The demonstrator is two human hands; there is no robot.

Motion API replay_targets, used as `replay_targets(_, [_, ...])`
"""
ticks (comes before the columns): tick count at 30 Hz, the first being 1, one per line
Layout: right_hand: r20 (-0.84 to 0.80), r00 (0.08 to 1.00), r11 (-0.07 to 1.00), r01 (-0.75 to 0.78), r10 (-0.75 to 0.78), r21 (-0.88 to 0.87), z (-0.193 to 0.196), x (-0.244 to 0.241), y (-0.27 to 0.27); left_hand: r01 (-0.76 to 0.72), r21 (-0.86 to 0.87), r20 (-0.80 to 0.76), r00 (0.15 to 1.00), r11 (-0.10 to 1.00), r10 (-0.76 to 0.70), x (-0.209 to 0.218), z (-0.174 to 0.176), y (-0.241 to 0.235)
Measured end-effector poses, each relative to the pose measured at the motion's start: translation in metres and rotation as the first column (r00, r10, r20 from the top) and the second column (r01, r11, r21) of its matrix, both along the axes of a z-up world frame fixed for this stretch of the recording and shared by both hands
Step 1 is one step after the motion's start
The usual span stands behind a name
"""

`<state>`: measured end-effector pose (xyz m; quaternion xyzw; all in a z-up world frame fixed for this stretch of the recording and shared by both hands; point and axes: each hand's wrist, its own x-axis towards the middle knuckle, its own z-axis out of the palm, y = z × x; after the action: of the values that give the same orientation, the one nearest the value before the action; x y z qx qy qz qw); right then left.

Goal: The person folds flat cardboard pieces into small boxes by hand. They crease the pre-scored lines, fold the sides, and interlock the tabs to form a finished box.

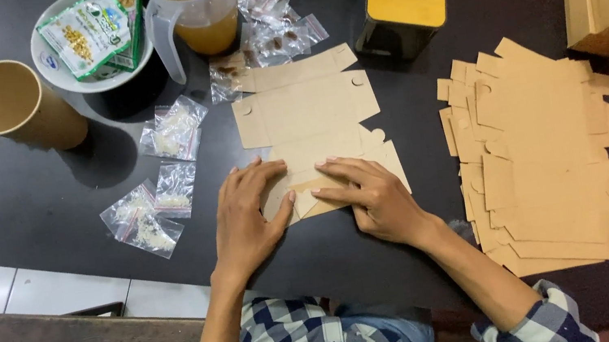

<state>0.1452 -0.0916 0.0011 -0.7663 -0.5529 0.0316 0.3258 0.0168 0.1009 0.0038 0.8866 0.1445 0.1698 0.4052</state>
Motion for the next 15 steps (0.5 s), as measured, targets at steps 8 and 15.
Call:
replay_targets(8, [-0.006,1.0,1.0,0.028,-0.028,-0.013,-0.0061,-0.003,-0.0017,0.058,-0.014,0.03,0.998,0.998,-0.058,-0.0047,0.003,-0.001])
replay_targets(15, [-0.015,1.0,0.999,0.014,-0.015,-0.043,-0.0024,-0.0077,-0.0054,0.117,0.0,0.036,0.993,0.993,-0.117,-0.0096,0.0033,0.0006])
